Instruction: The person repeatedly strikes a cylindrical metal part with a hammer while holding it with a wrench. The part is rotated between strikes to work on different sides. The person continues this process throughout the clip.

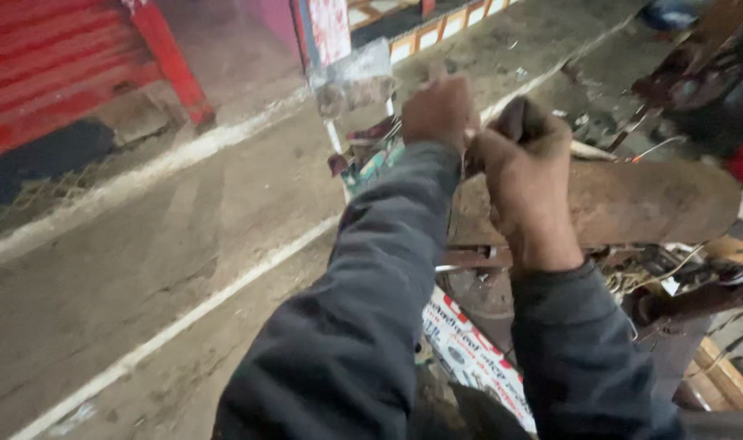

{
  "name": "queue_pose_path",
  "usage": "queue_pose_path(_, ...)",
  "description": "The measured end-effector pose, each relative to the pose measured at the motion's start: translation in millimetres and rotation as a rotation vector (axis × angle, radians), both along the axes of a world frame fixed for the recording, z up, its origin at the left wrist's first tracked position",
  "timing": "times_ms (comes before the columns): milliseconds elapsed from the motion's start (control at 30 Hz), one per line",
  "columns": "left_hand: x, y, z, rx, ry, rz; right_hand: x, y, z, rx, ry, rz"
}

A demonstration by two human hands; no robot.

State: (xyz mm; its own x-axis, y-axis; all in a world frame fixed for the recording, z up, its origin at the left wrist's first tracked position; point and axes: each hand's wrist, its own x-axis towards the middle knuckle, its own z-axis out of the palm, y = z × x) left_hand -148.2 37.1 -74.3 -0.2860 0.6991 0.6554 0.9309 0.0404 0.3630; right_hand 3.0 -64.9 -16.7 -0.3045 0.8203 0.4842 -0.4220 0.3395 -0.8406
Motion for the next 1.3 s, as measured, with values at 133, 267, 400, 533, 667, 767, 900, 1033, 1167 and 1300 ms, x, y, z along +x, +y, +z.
queue_pose_path(133, 0, 17, -10, 0.068, -0.119, 0.022, 0, -1, -9, -0.020, 0.059, 0.013)
queue_pose_path(267, 3, 12, -8, 0.076, -0.163, 0.030, 1, -7, -20, -0.043, 0.096, 0.056)
queue_pose_path(400, 8, -2, 4, 0.031, -0.176, 0.015, -1, -16, -20, 0.008, 0.093, -0.042)
queue_pose_path(533, 9, -10, 12, -0.003, -0.178, 0.023, -5, -27, -19, -0.012, 0.122, -0.046)
queue_pose_path(667, 8, -13, 14, 0.032, -0.188, -0.010, -4, -40, -28, -0.005, 0.097, -0.113)
queue_pose_path(767, 7, -16, 18, 0.014, -0.188, -0.013, 0, -55, -38, 0.017, 0.164, -0.046)
queue_pose_path(900, 3, -18, 27, -0.125, -0.172, 0.029, 3, -72, -50, 0.018, 0.144, -0.127)
queue_pose_path(1033, -2, -18, 29, -0.137, -0.148, 0.026, 5, -83, -63, 0.053, 0.158, -0.114)
queue_pose_path(1167, -2, -14, 26, -0.111, -0.136, 0.064, 12, -95, -78, 0.149, 0.190, -0.078)
queue_pose_path(1300, 1, -19, 23, -0.310, -0.156, 0.052, 19, -112, -94, 0.080, 0.055, -0.277)
